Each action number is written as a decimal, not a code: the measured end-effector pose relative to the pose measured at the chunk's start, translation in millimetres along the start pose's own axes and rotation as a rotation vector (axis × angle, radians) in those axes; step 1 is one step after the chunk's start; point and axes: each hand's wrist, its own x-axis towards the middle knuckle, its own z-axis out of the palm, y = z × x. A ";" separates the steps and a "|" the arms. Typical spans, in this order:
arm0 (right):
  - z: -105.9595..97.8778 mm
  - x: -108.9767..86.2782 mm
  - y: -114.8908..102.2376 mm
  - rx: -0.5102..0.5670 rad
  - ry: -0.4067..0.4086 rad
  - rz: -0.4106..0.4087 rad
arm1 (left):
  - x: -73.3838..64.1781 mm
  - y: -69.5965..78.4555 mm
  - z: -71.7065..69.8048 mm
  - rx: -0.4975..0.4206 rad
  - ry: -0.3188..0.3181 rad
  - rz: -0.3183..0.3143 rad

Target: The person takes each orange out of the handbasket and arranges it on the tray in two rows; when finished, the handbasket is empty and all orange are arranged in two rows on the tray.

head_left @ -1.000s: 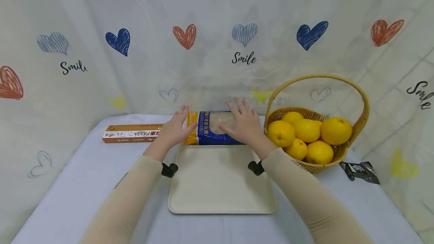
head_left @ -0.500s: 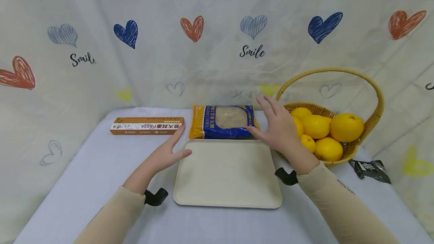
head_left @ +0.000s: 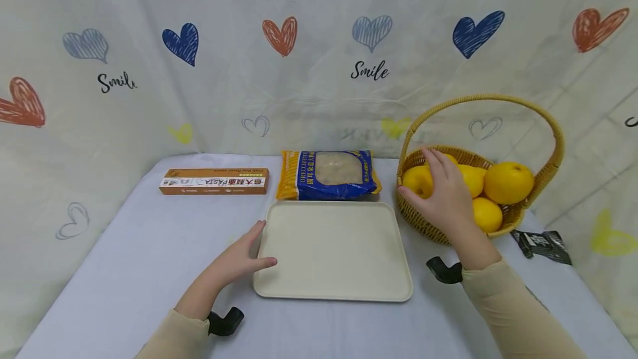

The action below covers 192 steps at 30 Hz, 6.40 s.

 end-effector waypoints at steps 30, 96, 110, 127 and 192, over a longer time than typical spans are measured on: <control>25.4 -18.0 28.0 0.012 -0.134 0.150 | -17.6 -16.8 15.7 0.082 -0.033 0.022; 183.4 9.4 -164.1 0.666 -0.555 0.242 | -21.5 -20.9 13.6 0.041 -0.045 0.022; 184.2 5.3 -169.1 0.540 -0.601 0.193 | -18.5 -22.9 14.9 0.041 -0.036 0.031; 186.6 2.3 -171.0 0.534 -0.578 0.184 | -21.4 -20.4 14.5 0.039 -0.034 0.015; -35.3 -21.8 85.9 0.071 0.119 0.554 | -15.2 -22.4 19.2 0.043 -0.057 -0.009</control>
